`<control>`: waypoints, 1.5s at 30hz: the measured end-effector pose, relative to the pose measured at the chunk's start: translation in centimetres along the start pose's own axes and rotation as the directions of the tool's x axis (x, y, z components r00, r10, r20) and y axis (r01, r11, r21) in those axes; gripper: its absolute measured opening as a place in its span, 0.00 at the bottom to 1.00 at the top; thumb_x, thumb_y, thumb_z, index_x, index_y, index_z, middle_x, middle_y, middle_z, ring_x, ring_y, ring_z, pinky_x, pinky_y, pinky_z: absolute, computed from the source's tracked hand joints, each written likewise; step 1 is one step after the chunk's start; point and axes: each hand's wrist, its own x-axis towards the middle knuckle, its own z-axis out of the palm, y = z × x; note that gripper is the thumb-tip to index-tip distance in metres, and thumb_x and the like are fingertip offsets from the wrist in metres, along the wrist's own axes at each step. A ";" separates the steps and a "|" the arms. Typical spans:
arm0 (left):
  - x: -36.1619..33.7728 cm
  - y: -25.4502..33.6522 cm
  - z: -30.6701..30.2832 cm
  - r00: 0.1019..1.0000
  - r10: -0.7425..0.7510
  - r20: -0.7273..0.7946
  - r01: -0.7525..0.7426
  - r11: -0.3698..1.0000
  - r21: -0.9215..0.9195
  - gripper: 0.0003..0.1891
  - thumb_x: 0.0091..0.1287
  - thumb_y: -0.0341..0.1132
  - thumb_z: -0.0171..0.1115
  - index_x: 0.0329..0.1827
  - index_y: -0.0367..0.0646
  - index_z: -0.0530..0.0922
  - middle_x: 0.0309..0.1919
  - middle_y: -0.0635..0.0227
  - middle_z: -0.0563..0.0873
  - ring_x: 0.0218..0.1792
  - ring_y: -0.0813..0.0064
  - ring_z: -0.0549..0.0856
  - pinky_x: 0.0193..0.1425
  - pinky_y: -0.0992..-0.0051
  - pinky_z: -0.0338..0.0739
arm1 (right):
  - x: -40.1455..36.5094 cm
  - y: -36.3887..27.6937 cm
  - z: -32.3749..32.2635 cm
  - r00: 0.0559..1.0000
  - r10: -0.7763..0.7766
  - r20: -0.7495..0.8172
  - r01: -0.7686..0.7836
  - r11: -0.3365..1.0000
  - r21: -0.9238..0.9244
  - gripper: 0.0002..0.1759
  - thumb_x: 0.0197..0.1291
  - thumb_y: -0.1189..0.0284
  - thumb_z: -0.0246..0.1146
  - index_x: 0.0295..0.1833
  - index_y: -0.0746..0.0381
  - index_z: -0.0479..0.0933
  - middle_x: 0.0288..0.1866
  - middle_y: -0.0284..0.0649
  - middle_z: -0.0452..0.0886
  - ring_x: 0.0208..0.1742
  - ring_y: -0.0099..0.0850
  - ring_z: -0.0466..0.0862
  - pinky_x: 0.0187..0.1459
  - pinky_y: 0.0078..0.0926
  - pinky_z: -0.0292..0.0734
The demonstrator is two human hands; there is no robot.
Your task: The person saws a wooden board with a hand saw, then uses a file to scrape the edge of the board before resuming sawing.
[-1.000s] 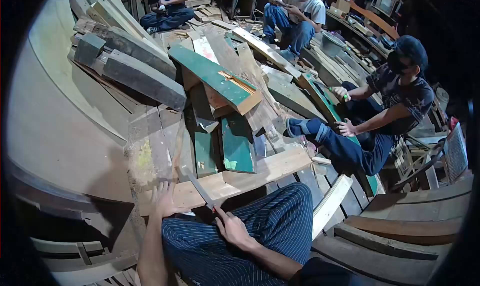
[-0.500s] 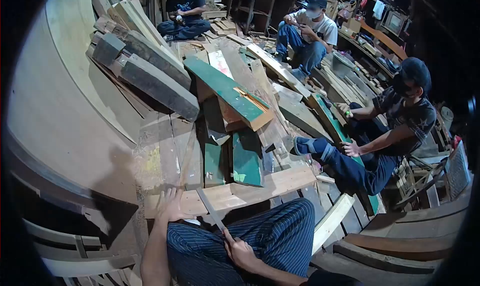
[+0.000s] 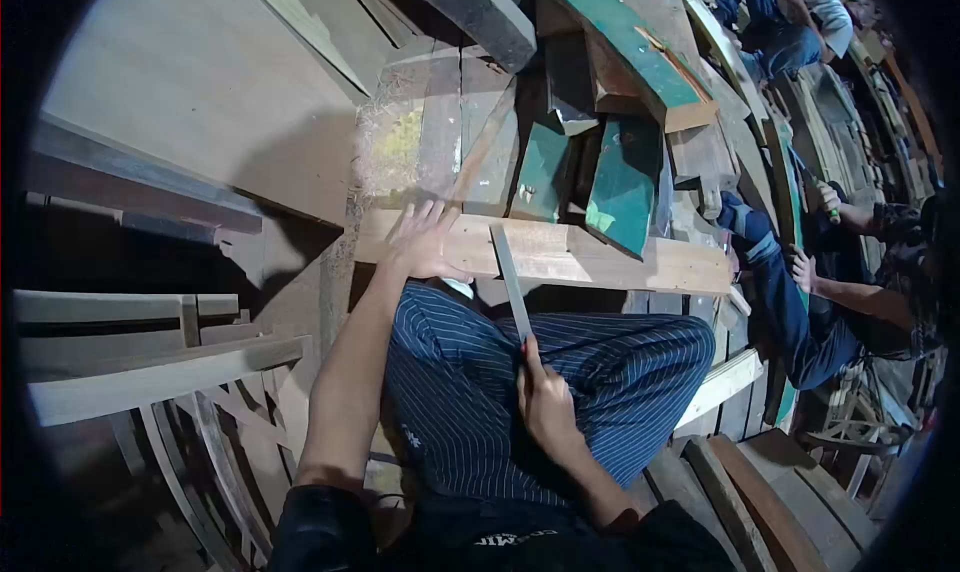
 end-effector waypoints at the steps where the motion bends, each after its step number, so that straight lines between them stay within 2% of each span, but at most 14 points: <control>1: -0.1 0.3 -0.4 1.000 -0.008 0.006 0.008 1.000 0.002 0.69 0.37 0.72 0.80 0.81 0.41 0.60 0.76 0.46 0.66 0.80 0.44 0.61 0.84 0.44 0.51 | 1.7 -0.1 0.0 0.998 -0.043 -0.045 0.044 0.999 0.010 0.33 0.72 0.75 0.59 0.80 0.70 0.60 0.31 0.62 0.82 0.30 0.61 0.83 0.34 0.55 0.78; 3: 0.0 0.3 -0.4 1.000 -0.015 0.004 0.015 1.000 0.003 0.69 0.37 0.72 0.80 0.81 0.41 0.60 0.77 0.46 0.64 0.81 0.43 0.59 0.84 0.43 0.50 | 6.8 -0.4 0.5 0.983 -0.130 -0.129 0.133 0.991 0.020 0.32 0.73 0.75 0.58 0.79 0.70 0.61 0.29 0.62 0.81 0.28 0.63 0.81 0.33 0.55 0.77; 5: 0.1 0.0 0.1 1.000 -0.020 -0.004 0.020 1.000 -0.003 0.70 0.36 0.71 0.80 0.81 0.41 0.60 0.78 0.46 0.63 0.82 0.43 0.57 0.85 0.43 0.48 | 8.1 -0.7 1.0 0.998 -0.029 -0.063 0.031 0.999 0.033 0.31 0.73 0.74 0.58 0.79 0.69 0.62 0.34 0.64 0.82 0.30 0.63 0.81 0.34 0.56 0.76; 6: -0.2 0.4 -0.3 1.000 -0.023 -0.009 0.022 0.999 -0.028 0.70 0.36 0.71 0.81 0.81 0.42 0.59 0.79 0.44 0.63 0.81 0.42 0.58 0.85 0.42 0.47 | 6.4 -1.0 0.4 0.992 -0.071 -0.100 0.075 0.996 0.037 0.31 0.73 0.75 0.58 0.78 0.68 0.62 0.39 0.65 0.83 0.33 0.63 0.83 0.34 0.56 0.76; 7: -0.1 0.3 -0.6 1.000 -0.013 0.009 0.013 0.999 -0.034 0.70 0.36 0.71 0.81 0.81 0.42 0.59 0.78 0.44 0.63 0.81 0.42 0.59 0.84 0.41 0.47 | 4.1 -1.2 -0.4 0.999 0.033 0.010 -0.033 0.999 -0.004 0.32 0.72 0.76 0.59 0.79 0.66 0.62 0.41 0.64 0.84 0.34 0.61 0.84 0.35 0.56 0.77; 13: 0.1 0.1 -0.3 0.999 0.013 -0.034 -0.014 1.000 -0.023 0.69 0.35 0.71 0.81 0.79 0.40 0.61 0.74 0.46 0.68 0.81 0.43 0.60 0.84 0.42 0.49 | -0.7 -0.9 -1.4 0.999 0.025 0.026 -0.026 1.000 0.010 0.33 0.72 0.76 0.59 0.80 0.70 0.59 0.34 0.64 0.82 0.31 0.61 0.85 0.32 0.55 0.79; 14: 0.3 0.4 -1.3 0.994 -0.030 0.101 0.032 0.999 -0.021 0.72 0.36 0.73 0.79 0.83 0.41 0.58 0.82 0.43 0.59 0.84 0.45 0.55 0.87 0.47 0.43 | 2.2 -1.0 -0.9 1.000 0.016 0.008 -0.016 1.000 0.001 0.32 0.72 0.76 0.59 0.78 0.71 0.61 0.35 0.63 0.83 0.33 0.59 0.85 0.33 0.54 0.78; 17: 0.2 -0.5 1.2 0.994 0.029 -0.105 -0.029 1.000 0.003 0.70 0.35 0.71 0.81 0.80 0.40 0.61 0.72 0.46 0.70 0.79 0.44 0.63 0.83 0.42 0.52 | 7.5 -2.0 -0.6 0.998 0.049 0.027 -0.047 0.996 -0.071 0.31 0.73 0.76 0.59 0.78 0.73 0.62 0.36 0.62 0.83 0.36 0.57 0.85 0.36 0.53 0.77; 21: 0.2 0.4 -1.3 0.999 0.007 0.054 -0.005 0.999 -0.036 0.70 0.36 0.71 0.80 0.81 0.42 0.60 0.75 0.45 0.67 0.80 0.44 0.61 0.84 0.41 0.51 | -0.5 -0.4 -1.1 1.000 -0.010 -0.008 0.009 0.998 -0.058 0.33 0.75 0.72 0.58 0.81 0.67 0.58 0.35 0.65 0.83 0.32 0.62 0.86 0.32 0.55 0.81; 24: 0.2 -0.1 -0.6 0.999 -0.017 0.034 0.019 0.999 -0.040 0.71 0.36 0.71 0.80 0.82 0.42 0.59 0.80 0.43 0.61 0.82 0.43 0.57 0.86 0.44 0.45 | -3.5 -0.8 -2.4 0.992 0.061 0.108 -0.061 0.998 -0.001 0.34 0.74 0.72 0.58 0.81 0.66 0.57 0.35 0.65 0.83 0.34 0.62 0.86 0.32 0.54 0.81; 29: 0.4 0.5 -0.9 0.995 -0.048 0.086 0.047 0.999 0.013 0.73 0.36 0.72 0.80 0.83 0.41 0.57 0.82 0.43 0.59 0.83 0.43 0.56 0.87 0.45 0.43 | 6.0 -0.7 0.9 0.998 -0.058 -0.015 0.057 0.998 -0.038 0.34 0.74 0.73 0.58 0.82 0.63 0.57 0.34 0.64 0.82 0.35 0.59 0.87 0.33 0.53 0.82; 35: 0.3 0.5 -1.4 0.999 -0.012 0.051 0.012 1.000 -0.013 0.71 0.36 0.73 0.80 0.82 0.40 0.59 0.79 0.44 0.63 0.82 0.44 0.59 0.86 0.44 0.45 | -3.2 -0.6 -1.9 0.990 0.102 0.099 -0.099 0.995 -0.030 0.37 0.69 0.79 0.61 0.82 0.63 0.58 0.39 0.63 0.84 0.37 0.59 0.87 0.38 0.54 0.81; 41: 0.3 -0.2 0.3 1.000 -0.003 -0.024 0.003 1.000 -0.006 0.70 0.36 0.72 0.80 0.81 0.41 0.60 0.78 0.43 0.64 0.81 0.44 0.59 0.84 0.42 0.48 | 4.6 -1.1 0.6 1.000 -0.007 -0.001 0.007 1.000 0.002 0.34 0.73 0.72 0.58 0.82 0.63 0.58 0.37 0.64 0.83 0.35 0.60 0.86 0.37 0.56 0.82; 45: 0.1 0.6 -1.7 0.997 0.011 0.080 -0.010 1.000 -0.009 0.73 0.37 0.74 0.78 0.82 0.37 0.57 0.81 0.41 0.60 0.83 0.42 0.57 0.86 0.44 0.43 | 3.3 -1.5 -0.1 0.998 0.068 0.013 -0.068 0.997 -0.032 0.32 0.73 0.74 0.59 0.80 0.64 0.62 0.39 0.62 0.84 0.38 0.60 0.86 0.39 0.55 0.80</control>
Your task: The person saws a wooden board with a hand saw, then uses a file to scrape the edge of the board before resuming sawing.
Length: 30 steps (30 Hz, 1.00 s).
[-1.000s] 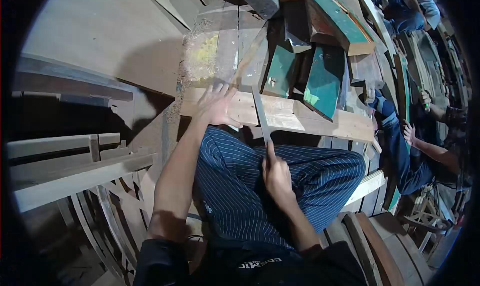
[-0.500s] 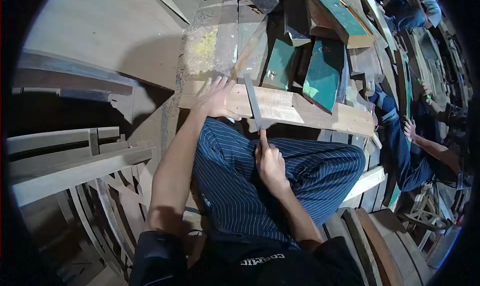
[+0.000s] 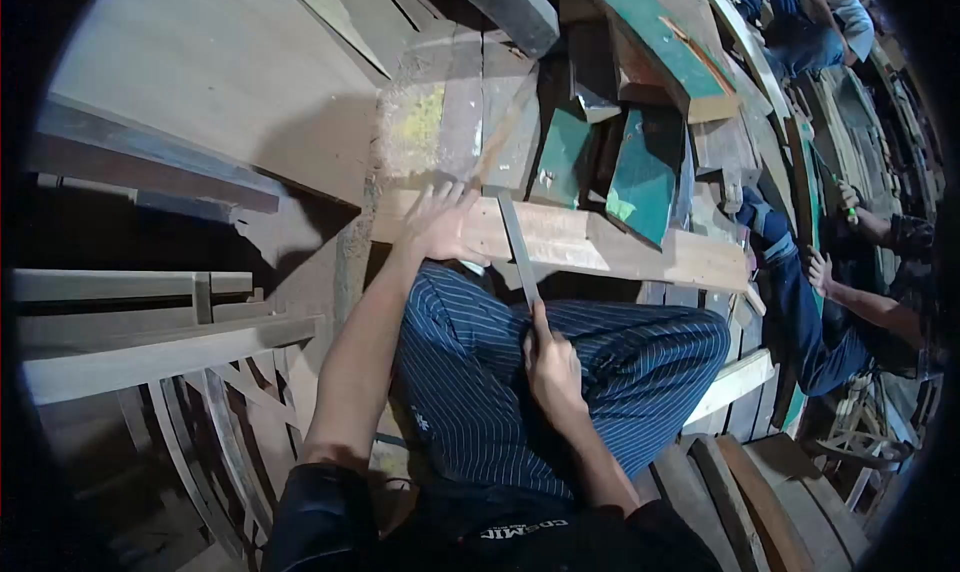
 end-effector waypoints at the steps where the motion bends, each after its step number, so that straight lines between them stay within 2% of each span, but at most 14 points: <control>1: -0.2 0.0 0.2 1.000 -0.006 -0.025 0.006 1.000 -0.021 0.73 0.37 0.74 0.78 0.83 0.37 0.57 0.80 0.40 0.60 0.82 0.41 0.57 0.86 0.43 0.43 | -1.0 0.4 -0.5 1.000 0.018 0.011 -0.018 1.000 -0.001 0.32 0.72 0.75 0.60 0.79 0.64 0.64 0.39 0.62 0.84 0.39 0.61 0.86 0.40 0.54 0.79; 7: -3.5 0.5 0.1 0.967 -0.055 -0.249 0.052 0.998 -0.019 0.64 0.42 0.67 0.80 0.82 0.43 0.63 0.78 0.42 0.65 0.83 0.42 0.53 0.85 0.41 0.40 | -1.8 2.1 -0.6 0.997 -0.001 -0.079 0.013 0.989 0.150 0.28 0.73 0.76 0.59 0.77 0.66 0.68 0.38 0.68 0.81 0.36 0.56 0.88 0.38 0.43 0.79; 9: -8.4 0.7 0.0 0.732 -0.033 -0.680 -0.066 0.991 -0.119 0.37 0.60 0.48 0.75 0.71 0.39 0.75 0.68 0.48 0.76 0.76 0.47 0.67 0.80 0.44 0.53 | -1.6 2.3 -0.8 0.994 -0.003 -0.108 0.029 0.969 0.246 0.29 0.71 0.76 0.61 0.77 0.66 0.68 0.39 0.66 0.83 0.37 0.58 0.87 0.39 0.49 0.80; 10: -11.6 1.8 -0.7 0.654 -0.166 -0.738 -0.049 0.964 -0.261 0.31 0.63 0.44 0.73 0.66 0.39 0.77 0.64 0.50 0.79 0.71 0.48 0.71 0.77 0.48 0.59 | -1.5 2.5 -0.9 0.993 -0.007 -0.121 0.042 0.956 0.292 0.30 0.71 0.75 0.62 0.77 0.66 0.69 0.39 0.65 0.85 0.38 0.59 0.87 0.39 0.51 0.81; 11: -14.5 2.4 -0.1 0.564 -0.303 -0.768 -0.050 0.916 -0.398 0.26 0.65 0.41 0.71 0.62 0.38 0.79 0.60 0.51 0.81 0.66 0.48 0.76 0.74 0.52 0.66 | -1.4 2.7 -0.9 0.992 -0.003 -0.128 0.038 0.961 0.274 0.29 0.70 0.76 0.62 0.75 0.67 0.71 0.34 0.65 0.82 0.30 0.48 0.87 0.37 0.41 0.81; 15: -27.0 5.6 9.0 0.578 -0.693 -0.430 0.223 0.642 -0.734 0.10 0.72 0.30 0.62 0.52 0.34 0.80 0.44 0.53 0.84 0.45 0.58 0.86 0.53 0.60 0.79 | -1.0 2.6 -1.3 0.993 0.076 -0.088 -0.034 0.914 0.404 0.29 0.71 0.76 0.62 0.76 0.67 0.70 0.25 0.61 0.71 0.24 0.26 0.70 0.31 0.32 0.74; 16: -29.3 7.1 11.4 0.601 -0.760 -0.247 0.221 0.455 -0.862 0.09 0.76 0.28 0.57 0.52 0.33 0.78 0.41 0.57 0.85 0.41 0.65 0.87 0.46 0.67 0.83 | -1.0 2.5 -1.2 0.994 0.072 -0.085 -0.031 0.911 0.411 0.29 0.71 0.75 0.62 0.76 0.67 0.70 0.25 0.61 0.71 0.23 0.27 0.69 0.31 0.33 0.74; 17: -32.3 6.4 19.5 0.625 -0.780 -0.025 0.095 0.108 -0.990 0.08 0.77 0.27 0.54 0.52 0.32 0.77 0.39 0.60 0.86 0.40 0.70 0.88 0.43 0.73 0.84 | -0.9 2.6 -1.2 0.994 0.071 -0.084 -0.030 0.908 0.418 0.29 0.71 0.75 0.62 0.76 0.66 0.70 0.25 0.62 0.70 0.22 0.28 0.69 0.31 0.34 0.74; 19: -34.7 10.8 18.6 0.564 -0.656 0.501 0.301 -0.402 -0.865 0.08 0.77 0.27 0.53 0.53 0.34 0.78 0.38 0.63 0.85 0.37 0.73 0.88 0.40 0.75 0.83 | -0.9 2.4 -1.4 0.993 0.070 -0.096 -0.025 0.914 0.404 0.29 0.72 0.73 0.62 0.76 0.67 0.70 0.24 0.63 0.69 0.20 0.32 0.66 0.29 0.36 0.73; 20: -37.3 11.0 26.0 0.609 -0.650 0.455 0.194 -0.435 -0.880 0.08 0.76 0.28 0.55 0.52 0.37 0.79 0.36 0.65 0.85 0.33 0.75 0.85 0.34 0.77 0.79 | -0.9 2.6 -1.3 0.993 0.054 -0.106 -0.007 0.917 0.398 0.29 0.71 0.73 0.62 0.76 0.67 0.70 0.25 0.64 0.69 0.18 0.36 0.67 0.28 0.38 0.72; 21: -36.6 12.2 25.0 0.492 -0.699 0.519 0.411 -0.340 -0.846 0.07 0.75 0.29 0.57 0.51 0.41 0.80 0.35 0.69 0.84 0.31 0.78 0.81 0.32 0.78 0.73 | -0.9 2.9 -0.9 0.988 0.037 -0.147 0.031 0.902 0.430 0.29 0.71 0.73 0.62 0.75 0.67 0.71 0.25 0.66 0.69 0.18 0.37 0.69 0.28 0.40 0.72; 23: -37.7 10.5 26.0 0.574 -0.479 0.664 0.466 -0.475 -0.746 0.11 0.74 0.33 0.61 0.57 0.42 0.80 0.36 0.75 0.81 0.31 0.81 0.77 0.33 0.80 0.68 | -0.9 3.0 -1.2 0.990 0.061 -0.125 0.000 0.896 0.443 0.28 0.71 0.72 0.63 0.75 0.65 0.71 0.25 0.62 0.71 0.20 0.34 0.70 0.30 0.40 0.73; 26: -37.7 9.2 24.8 0.651 -0.386 0.654 0.552 -0.349 -0.757 0.11 0.74 0.33 0.61 0.55 0.41 0.80 0.36 0.74 0.81 0.33 0.80 0.78 0.35 0.79 0.69 | -1.1 3.4 -1.0 0.988 0.140 -0.065 -0.104 0.916 0.387 0.29 0.70 0.68 0.65 0.76 0.60 0.72 0.22 0.54 0.71 0.22 0.34 0.69 0.33 0.42 0.74; 30: -37.2 9.7 21.6 0.734 -0.332 0.592 0.576 -0.157 -0.802 0.10 0.74 0.34 0.61 0.54 0.40 0.79 0.37 0.73 0.82 0.35 0.78 0.79 0.38 0.78 0.71 | -1.1 3.3 -1.2 0.989 0.118 -0.084 -0.077 0.919 0.388 0.29 0.70 0.67 0.64 0.75 0.59 0.73 0.22 0.59 0.72 0.21 0.39 0.70 0.32 0.43 0.73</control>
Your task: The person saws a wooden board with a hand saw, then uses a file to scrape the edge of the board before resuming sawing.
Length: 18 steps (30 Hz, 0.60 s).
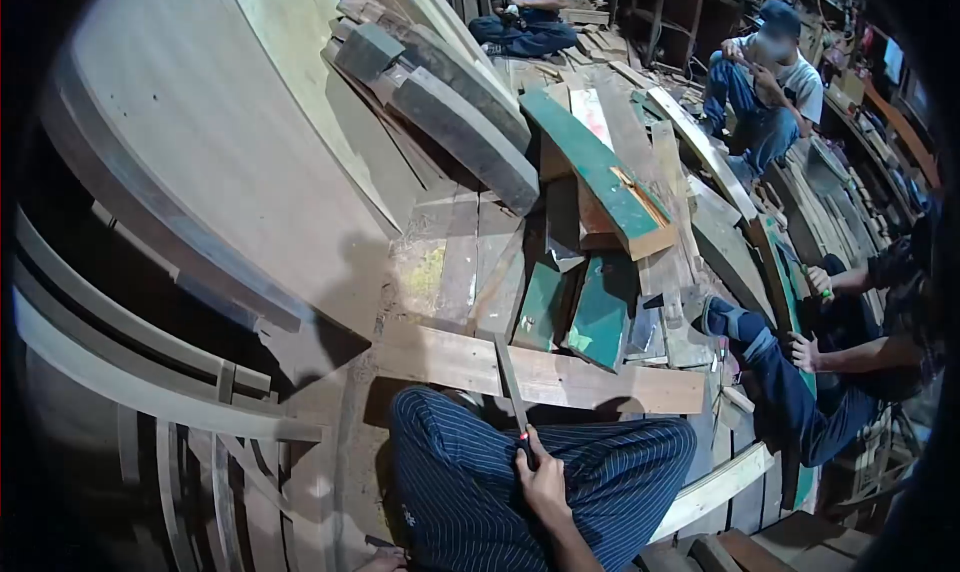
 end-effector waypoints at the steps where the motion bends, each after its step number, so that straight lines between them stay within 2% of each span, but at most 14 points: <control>1: -0.2 0.8 0.2 1.000 0.015 0.019 -0.016 0.999 0.040 0.10 0.74 0.34 0.61 0.53 0.40 0.79 0.37 0.72 0.82 0.36 0.77 0.79 0.39 0.77 0.71 | -0.1 -0.5 -0.3 1.000 0.001 0.000 -0.001 1.000 -0.005 0.29 0.70 0.67 0.64 0.75 0.59 0.73 0.23 0.62 0.73 0.21 0.45 0.73 0.33 0.44 0.74; 4: -1.2 2.5 0.4 0.995 0.066 0.080 -0.077 0.987 0.141 0.10 0.75 0.34 0.61 0.52 0.39 0.79 0.37 0.71 0.82 0.38 0.76 0.80 0.42 0.76 0.72 | -0.1 -0.1 -0.1 1.000 -0.016 0.007 0.016 1.000 0.011 0.29 0.71 0.67 0.63 0.75 0.60 0.73 0.24 0.63 0.74 0.21 0.48 0.76 0.33 0.45 0.74; 7: -2.6 3.5 -0.1 0.986 0.101 0.131 -0.127 0.968 0.214 0.10 0.75 0.35 0.61 0.51 0.38 0.79 0.38 0.70 0.83 0.40 0.75 0.81 0.44 0.75 0.73 | -0.1 -0.3 0.0 0.999 -0.048 -0.015 0.048 0.999 0.000 0.29 0.71 0.68 0.63 0.76 0.61 0.72 0.25 0.63 0.73 0.21 0.44 0.73 0.32 0.43 0.74; 10: -4.1 3.6 -0.8 0.974 0.144 0.175 -0.187 0.946 0.266 0.10 0.75 0.35 0.61 0.50 0.37 0.79 0.38 0.68 0.83 0.42 0.73 0.82 0.47 0.74 0.74 | -0.1 -0.5 -0.3 1.000 -0.017 0.026 0.017 1.000 -0.003 0.29 0.71 0.70 0.63 0.76 0.61 0.71 0.26 0.63 0.73 0.21 0.40 0.73 0.33 0.41 0.75; 13: -5.5 2.4 -1.3 0.951 0.219 0.219 -0.279 0.913 0.298 0.10 0.75 0.36 0.61 0.49 0.36 0.79 0.39 0.67 0.83 0.44 0.72 0.82 0.50 0.73 0.75 | 0.2 -0.2 -0.1 0.999 -0.025 0.020 0.026 0.999 -0.023 0.29 0.71 0.71 0.62 0.76 0.62 0.70 0.29 0.64 0.76 0.24 0.36 0.78 0.35 0.39 0.76; 15: -5.0 -1.4 -1.8 0.939 0.265 0.221 -0.319 0.910 0.266 0.14 0.74 0.35 0.62 0.57 0.36 0.77 0.40 0.69 0.81 0.42 0.75 0.81 0.47 0.74 0.75 | 0.2 0.4 0.4 0.998 -0.063 0.007 0.063 0.998 0.028 0.29 0.71 0.72 0.62 0.76 0.65 0.70 0.34 0.65 0.81 0.29 0.36 0.83 0.39 0.36 0.79; 16: -4.7 -3.5 -1.8 0.928 0.298 0.224 -0.350 0.903 0.248 0.17 0.73 0.35 0.63 0.61 0.36 0.76 0.40 0.70 0.80 0.41 0.76 0.80 0.46 0.75 0.75 | 0.0 -0.6 -0.2 0.999 -0.017 0.037 0.018 1.000 -0.022 0.28 0.71 0.73 0.61 0.75 0.67 0.70 0.39 0.66 0.83 0.36 0.36 0.86 0.45 0.34 0.79; 17: -4.4 -5.3 -1.8 0.918 0.327 0.222 -0.376 0.897 0.234 0.21 0.73 0.34 0.64 0.65 0.36 0.75 0.41 0.71 0.79 0.40 0.78 0.79 0.45 0.75 0.75 | 0.0 -0.5 0.0 0.999 -0.042 0.026 0.042 0.999 -0.005 0.28 0.72 0.74 0.61 0.75 0.68 0.70 0.42 0.66 0.84 0.40 0.35 0.87 0.48 0.33 0.79; 18: -4.3 -6.3 -1.7 0.905 0.355 0.236 -0.405 0.888 0.219 0.24 0.72 0.36 0.64 0.67 0.34 0.74 0.43 0.68 0.79 0.44 0.75 0.80 0.52 0.73 0.75 | 0.0 -0.4 0.2 0.997 -0.069 0.021 0.069 0.998 0.011 0.28 0.72 0.75 0.60 0.75 0.69 0.70 0.46 0.67 0.85 0.45 0.34 0.88 0.51 0.32 0.79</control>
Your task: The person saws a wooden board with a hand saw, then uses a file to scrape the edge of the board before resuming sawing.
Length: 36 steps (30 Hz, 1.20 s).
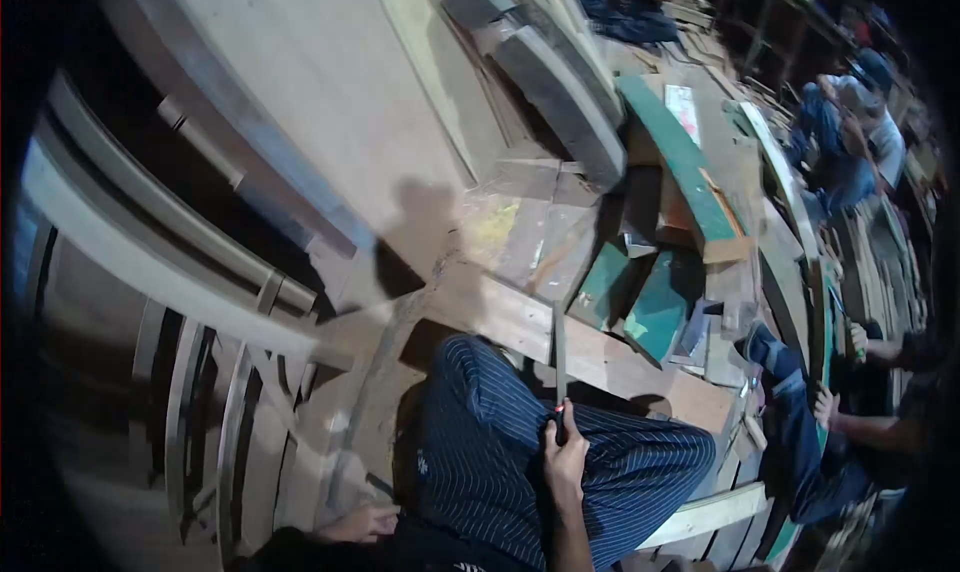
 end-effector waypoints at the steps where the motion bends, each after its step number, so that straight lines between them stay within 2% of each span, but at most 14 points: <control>1: -0.3 -0.7 0.4 0.999 0.033 0.007 -0.033 0.999 -0.008 0.27 0.71 0.37 0.65 0.68 0.32 0.72 0.46 0.65 0.80 0.47 0.71 0.81 0.59 0.71 0.76 | -0.1 -0.6 -0.1 1.000 -0.007 0.003 0.007 1.000 0.015 0.28 0.72 0.76 0.60 0.75 0.70 0.69 0.54 0.65 0.85 0.53 0.32 0.86 0.57 0.31 0.77; 3: 0.5 -1.8 -0.8 0.996 0.003 0.084 0.004 0.996 -0.090 0.29 0.71 0.36 0.63 0.73 0.32 0.69 0.49 0.66 0.81 0.50 0.72 0.81 0.59 0.72 0.75 | 0.1 0.0 0.4 0.998 0.053 0.022 -0.055 0.996 0.074 0.27 0.72 0.78 0.59 0.75 0.71 0.69 0.54 0.56 0.87 0.53 0.32 0.84 0.58 0.30 0.76; 5: -0.2 0.1 -0.4 0.991 0.129 0.031 -0.127 0.990 -0.069 0.29 0.72 0.34 0.62 0.73 0.30 0.70 0.51 0.66 0.80 0.52 0.73 0.81 0.60 0.74 0.74 | 0.0 -0.2 0.4 1.000 0.015 0.019 -0.017 0.997 0.081 0.28 0.73 0.79 0.59 0.77 0.69 0.68 0.35 0.39 0.80 0.35 0.25 0.75 0.41 0.28 0.76; 6: -0.5 1.7 0.3 0.997 0.073 -0.033 -0.075 0.993 -0.086 0.28 0.71 0.35 0.62 0.72 0.29 0.72 0.53 0.63 0.80 0.54 0.70 0.81 0.64 0.73 0.72 | 0.0 -0.6 0.2 0.998 0.058 0.025 -0.058 0.998 0.002 0.29 0.72 0.78 0.61 0.77 0.68 0.69 0.27 0.31 0.66 0.28 0.23 0.60 0.28 0.30 0.62; 8: -0.7 3.6 1.3 0.981 -0.145 -0.132 0.124 0.980 -0.156 0.28 0.72 0.35 0.62 0.71 0.28 0.73 0.57 0.58 0.80 0.57 0.67 0.80 0.69 0.71 0.69 | 0.0 0.3 0.8 0.995 -0.085 -0.046 0.087 0.995 0.043 0.29 0.72 0.77 0.62 0.77 0.67 0.69 0.24 0.29 0.61 0.26 0.23 0.55 0.26 0.32 0.53; 13: 0.3 0.6 1.6 0.985 0.145 -0.099 -0.134 0.985 0.105 0.29 0.74 0.34 0.61 0.74 0.30 0.69 0.60 0.62 0.77 0.64 0.69 0.75 0.71 0.73 0.65 | -0.1 -0.5 0.6 0.996 -0.084 -0.030 0.085 0.996 0.018 0.29 0.71 0.76 0.62 0.77 0.68 0.69 0.25 0.33 0.63 0.26 0.24 0.57 0.27 0.32 0.55; 19: 0.4 1.1 1.8 0.999 -0.016 -0.052 0.016 1.000 0.005 0.23 0.71 0.31 0.60 0.67 0.31 0.71 0.49 0.66 0.74 0.52 0.71 0.73 0.62 0.71 0.68 | 0.0 0.1 1.0 0.986 -0.151 -0.067 0.154 0.987 0.035 0.30 0.71 0.75 0.62 0.77 0.68 0.68 0.26 0.33 0.64 0.27 0.24 0.57 0.28 0.32 0.55; 21: 1.1 2.1 1.1 0.999 -0.049 0.006 0.046 0.960 0.277 0.19 0.68 0.29 0.58 0.60 0.32 0.72 0.43 0.67 0.72 0.48 0.72 0.73 0.59 0.72 0.69 | 0.1 0.5 1.1 0.992 -0.114 -0.055 0.116 0.992 0.039 0.30 0.71 0.75 0.62 0.77 0.68 0.68 0.27 0.34 0.64 0.27 0.24 0.56 0.28 0.32 0.55; 25: 1.2 5.0 1.3 0.993 0.079 -0.091 -0.085 0.994 -0.065 0.11 0.68 0.31 0.58 0.49 0.34 0.72 0.38 0.68 0.70 0.42 0.72 0.72 0.51 0.71 0.69 | -0.2 -0.6 0.5 0.998 -0.063 -0.007 0.063 0.998 -0.024 0.30 0.71 0.75 0.62 0.77 0.69 0.68 0.29 0.37 0.69 0.27 0.26 0.58 0.29 0.34 0.57; 29: 0.8 6.5 -0.3 0.960 0.262 0.095 -0.271 0.957 0.102 0.09 0.74 0.33 0.55 0.50 0.38 0.71 0.38 0.73 0.71 0.40 0.79 0.72 0.45 0.76 0.68 | -0.4 -0.6 0.3 1.000 -0.029 -0.004 0.029 0.998 0.055 0.29 0.71 0.76 0.61 0.76 0.70 0.68 0.42 0.54 0.83 0.35 0.34 0.75 0.44 0.34 0.77; 31: 1.1 2.0 0.9 0.997 0.056 0.053 -0.044 0.978 -0.205 0.10 0.78 0.37 0.55 0.54 0.41 0.71 0.35 0.77 0.71 0.37 0.84 0.71 0.40 0.79 0.66 | -0.1 -0.4 0.3 1.000 0.024 0.001 -0.024 0.999 0.026 0.29 0.72 0.76 0.61 0.76 0.69 0.69 0.48 0.61 0.85 0.45 0.39 0.84 0.54 0.34 0.78; 33: 0.4 5.7 1.4 0.956 -0.292 0.008 0.291 0.948 -0.128 0.09 0.81 0.39 0.54 0.52 0.43 0.74 0.40 0.76 0.74 0.46 0.79 0.74 0.56 0.75 0.69 | -0.2 -0.8 -0.3 0.996 0.082 0.037 -0.082 0.997 -0.008 0.29 0.72 0.73 0.61 0.76 0.67 0.69 0.51 0.64 0.85 0.51 0.52 0.87 0.55 0.37 0.78; 34: 0.4 0.9 1.5 0.979 -0.203 -0.018 0.201 0.976 -0.078 0.11 0.77 0.35 0.56 0.58 0.42 0.74 0.38 0.80 0.70 0.42 0.87 0.72 0.48 0.84 0.66 | -0.3 -0.3 -0.1 1.000 -0.006 0.001 0.006 0.998 -0.063 0.29 0.72 0.71 0.61 0.77 0.64 0.69 0.49 0.65 0.85 0.49 0.60 0.86 0.53 0.41 0.78; 36: -0.1 -5.4 1.7 0.934 -0.343 -0.102 0.291 0.893 -0.343 0.19 0.77 0.36 0.55 0.68 0.40 0.73 0.46 0.76 0.78 0.51 0.84 0.77 0.58 0.82 0.69 | 0.0 -2.7 -1.4 0.968 0.221 0.116 -0.212 0.973 -0.086 0.30 0.72 0.71 0.61 0.77 0.62 0.69 0.46 0.66 0.85 0.48 0.62 0.86 0.51 0.46 0.78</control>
